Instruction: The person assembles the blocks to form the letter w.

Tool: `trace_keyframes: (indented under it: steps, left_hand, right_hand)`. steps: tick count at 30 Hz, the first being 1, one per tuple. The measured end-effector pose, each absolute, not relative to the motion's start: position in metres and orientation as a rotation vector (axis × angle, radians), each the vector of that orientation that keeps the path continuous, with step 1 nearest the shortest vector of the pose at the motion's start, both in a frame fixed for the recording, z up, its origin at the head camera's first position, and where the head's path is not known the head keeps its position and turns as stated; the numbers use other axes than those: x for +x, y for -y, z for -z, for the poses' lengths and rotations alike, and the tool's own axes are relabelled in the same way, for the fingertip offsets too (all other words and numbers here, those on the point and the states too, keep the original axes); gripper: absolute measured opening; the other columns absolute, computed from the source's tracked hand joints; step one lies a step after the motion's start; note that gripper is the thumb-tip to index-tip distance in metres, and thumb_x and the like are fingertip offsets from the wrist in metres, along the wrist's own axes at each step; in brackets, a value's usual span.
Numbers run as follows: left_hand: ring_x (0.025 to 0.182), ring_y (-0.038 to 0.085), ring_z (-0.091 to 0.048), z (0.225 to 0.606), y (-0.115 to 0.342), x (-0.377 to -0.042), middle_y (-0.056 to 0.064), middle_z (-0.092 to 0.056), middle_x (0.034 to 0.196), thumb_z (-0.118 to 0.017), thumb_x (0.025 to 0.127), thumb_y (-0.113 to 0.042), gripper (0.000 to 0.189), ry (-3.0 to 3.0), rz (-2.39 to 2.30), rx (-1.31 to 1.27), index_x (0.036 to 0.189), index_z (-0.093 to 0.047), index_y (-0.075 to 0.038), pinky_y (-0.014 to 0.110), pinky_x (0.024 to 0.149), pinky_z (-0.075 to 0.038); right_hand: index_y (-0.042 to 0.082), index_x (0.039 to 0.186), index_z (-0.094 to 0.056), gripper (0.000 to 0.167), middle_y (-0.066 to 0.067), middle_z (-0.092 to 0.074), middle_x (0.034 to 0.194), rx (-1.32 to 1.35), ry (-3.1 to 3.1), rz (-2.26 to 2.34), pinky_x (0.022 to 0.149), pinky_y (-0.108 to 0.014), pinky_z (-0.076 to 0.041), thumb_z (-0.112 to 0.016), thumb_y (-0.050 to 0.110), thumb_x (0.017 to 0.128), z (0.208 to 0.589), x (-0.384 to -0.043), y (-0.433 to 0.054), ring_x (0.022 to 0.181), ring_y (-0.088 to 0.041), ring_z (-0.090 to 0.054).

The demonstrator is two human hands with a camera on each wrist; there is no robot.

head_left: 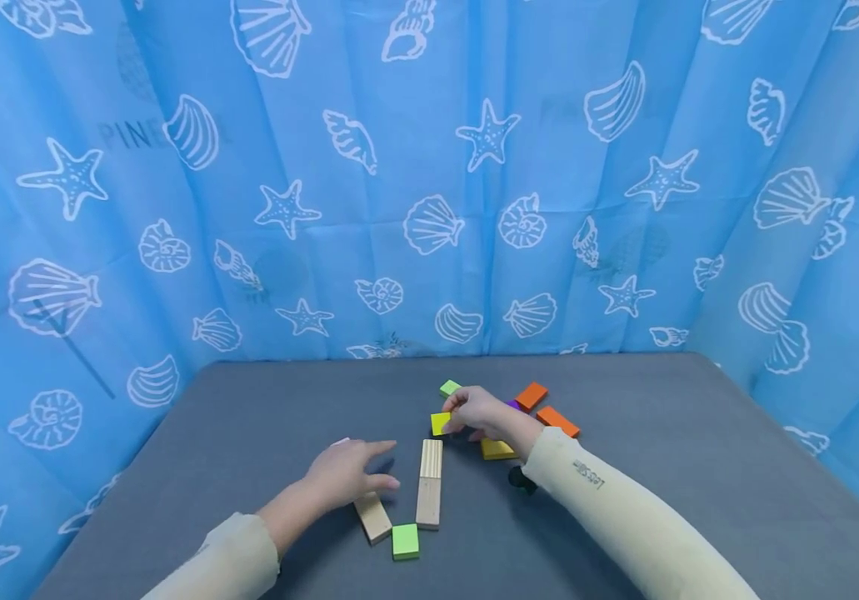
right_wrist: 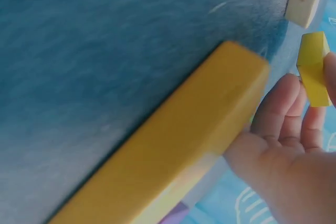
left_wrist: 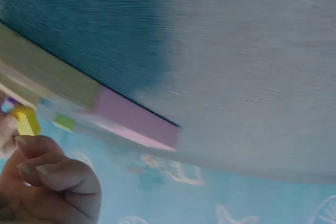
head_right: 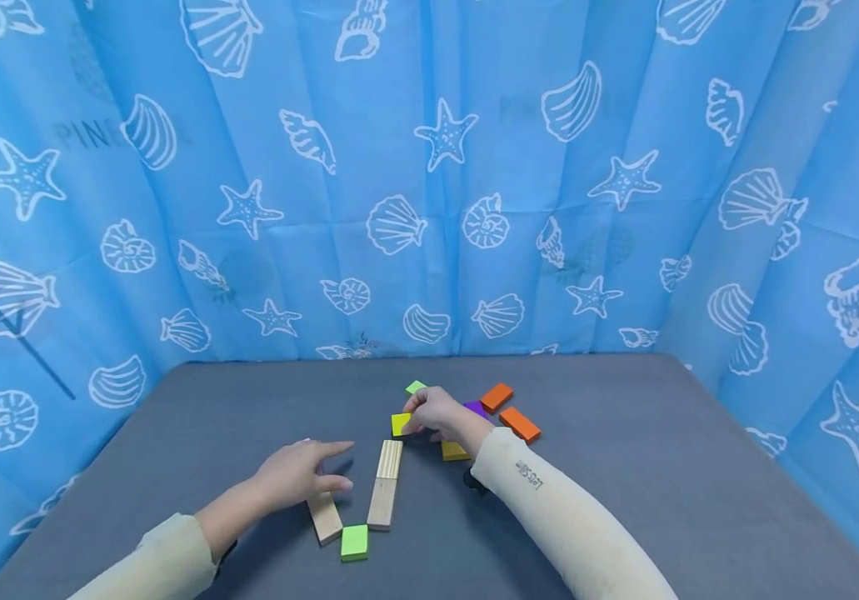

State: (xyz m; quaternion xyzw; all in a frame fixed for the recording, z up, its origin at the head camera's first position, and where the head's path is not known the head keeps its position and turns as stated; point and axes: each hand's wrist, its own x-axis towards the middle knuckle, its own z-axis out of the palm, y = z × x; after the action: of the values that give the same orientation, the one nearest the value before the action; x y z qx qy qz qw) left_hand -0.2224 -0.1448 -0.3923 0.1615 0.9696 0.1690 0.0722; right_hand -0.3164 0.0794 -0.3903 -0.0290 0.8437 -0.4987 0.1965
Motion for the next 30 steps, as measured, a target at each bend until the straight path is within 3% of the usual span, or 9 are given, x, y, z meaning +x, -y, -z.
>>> trace_keyframes:
  steps: [8, 16, 22, 30]
  left_hand:
    - [0.104, 0.024, -0.063, 0.395, 0.114, -0.229, 0.007, -0.067, 0.118, -0.067, 0.083, -0.058, 0.068, -2.859, -0.31, 0.647, 0.14, -0.056, -0.023, 0.042, 0.079, -0.052]
    - [0.071, 0.013, -0.051, 0.393, 0.103, -0.228, 0.001, -0.059, 0.077, -0.069, 0.081, -0.058, 0.068, -2.845, -0.268, 0.655, 0.139, -0.057, -0.025, 0.031, 0.058, -0.04]
    - [0.081, 0.015, -0.058, 0.395, 0.101, -0.229, 0.006, -0.067, 0.099, -0.068, 0.08, -0.06, 0.067, -2.85, -0.212, 0.649, 0.138, -0.057, -0.027, 0.033, 0.064, -0.046]
    - [0.099, 0.022, -0.063, 0.397, 0.1, -0.23, 0.009, -0.067, 0.117, -0.07, 0.08, -0.058, 0.067, -2.838, -0.233, 0.618, 0.138, -0.058, -0.027, 0.038, 0.072, -0.05]
  right_hand:
    - [0.002, 0.096, -0.063, 0.016, -0.009, -0.06, 0.092, -0.038, -2.415, 1.321, 0.067, -0.031, -0.045, -0.072, -0.004, 0.083, 0.392, -0.315, -0.094, 0.073, -0.019, -0.054]
    - [0.005, 0.099, -0.068, 0.013, -0.007, -0.061, 0.088, -0.163, -2.488, 1.106, 0.068, -0.029, -0.044, -0.072, 0.006, 0.087, 0.39, -0.31, -0.101, 0.077, -0.021, -0.054]
    - [0.006, 0.101, -0.069, 0.011, -0.007, -0.061, 0.086, -0.146, -2.466, 1.1, 0.068, -0.03, -0.041, -0.069, 0.007, 0.089, 0.389, -0.312, -0.099, 0.078, -0.021, -0.053]
    - [0.006, 0.095, -0.07, 0.007, -0.005, -0.061, 0.087, -0.132, -2.458, 1.139, 0.069, -0.031, -0.042, -0.07, 0.007, 0.089, 0.393, -0.318, -0.093, 0.077, -0.02, -0.052]
